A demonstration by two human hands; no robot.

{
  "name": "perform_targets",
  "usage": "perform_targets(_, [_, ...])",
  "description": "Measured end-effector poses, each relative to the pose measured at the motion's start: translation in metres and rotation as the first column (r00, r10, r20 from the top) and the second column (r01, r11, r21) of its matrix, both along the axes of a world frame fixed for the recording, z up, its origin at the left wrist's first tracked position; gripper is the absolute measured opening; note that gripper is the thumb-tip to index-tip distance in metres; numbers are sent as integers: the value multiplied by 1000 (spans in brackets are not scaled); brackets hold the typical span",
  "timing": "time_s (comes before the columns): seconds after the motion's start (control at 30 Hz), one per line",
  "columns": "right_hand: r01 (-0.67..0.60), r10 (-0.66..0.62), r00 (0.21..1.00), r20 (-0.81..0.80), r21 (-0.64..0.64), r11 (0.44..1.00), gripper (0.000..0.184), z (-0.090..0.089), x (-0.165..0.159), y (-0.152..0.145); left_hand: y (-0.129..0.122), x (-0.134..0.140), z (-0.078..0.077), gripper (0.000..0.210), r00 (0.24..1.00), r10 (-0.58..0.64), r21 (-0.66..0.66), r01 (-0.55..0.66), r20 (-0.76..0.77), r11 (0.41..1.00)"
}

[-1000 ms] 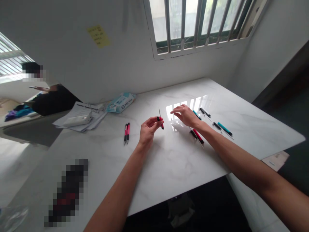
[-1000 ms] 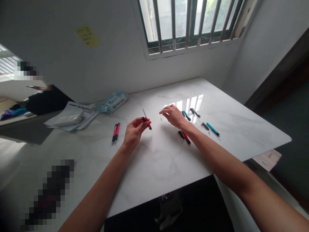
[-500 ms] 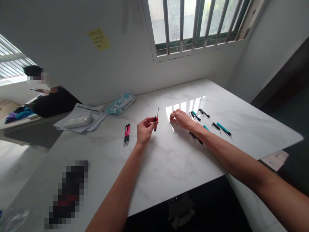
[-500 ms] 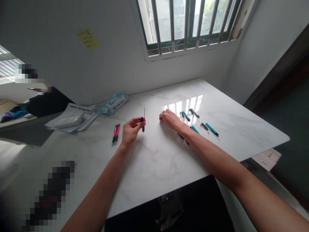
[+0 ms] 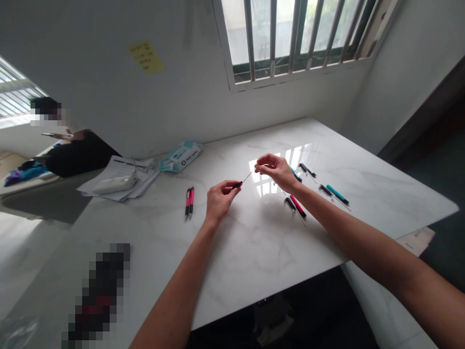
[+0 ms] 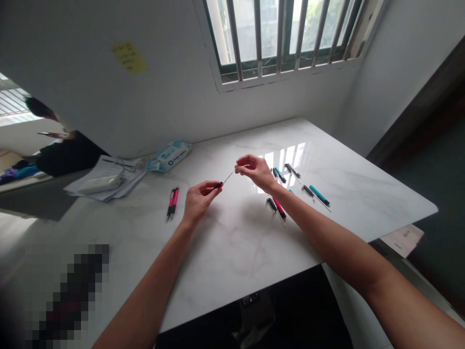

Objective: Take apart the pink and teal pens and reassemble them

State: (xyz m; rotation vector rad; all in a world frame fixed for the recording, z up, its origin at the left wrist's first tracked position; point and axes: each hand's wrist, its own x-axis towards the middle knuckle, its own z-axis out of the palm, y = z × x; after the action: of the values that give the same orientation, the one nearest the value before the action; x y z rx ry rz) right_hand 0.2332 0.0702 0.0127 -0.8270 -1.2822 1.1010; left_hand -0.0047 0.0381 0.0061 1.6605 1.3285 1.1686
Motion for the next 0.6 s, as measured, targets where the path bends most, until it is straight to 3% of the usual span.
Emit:
perform_targets(0.3, [-7, 7, 1000, 7, -14, 1000, 53, 2, 1, -2, 0, 1, 1, 29, 1000, -5, -4, 5, 28, 1000])
perform_targets(0.6, [-68, 70, 995, 69, -29, 997, 50, -2, -2, -3, -1, 3, 0, 30, 996, -39, -26, 41, 82, 999])
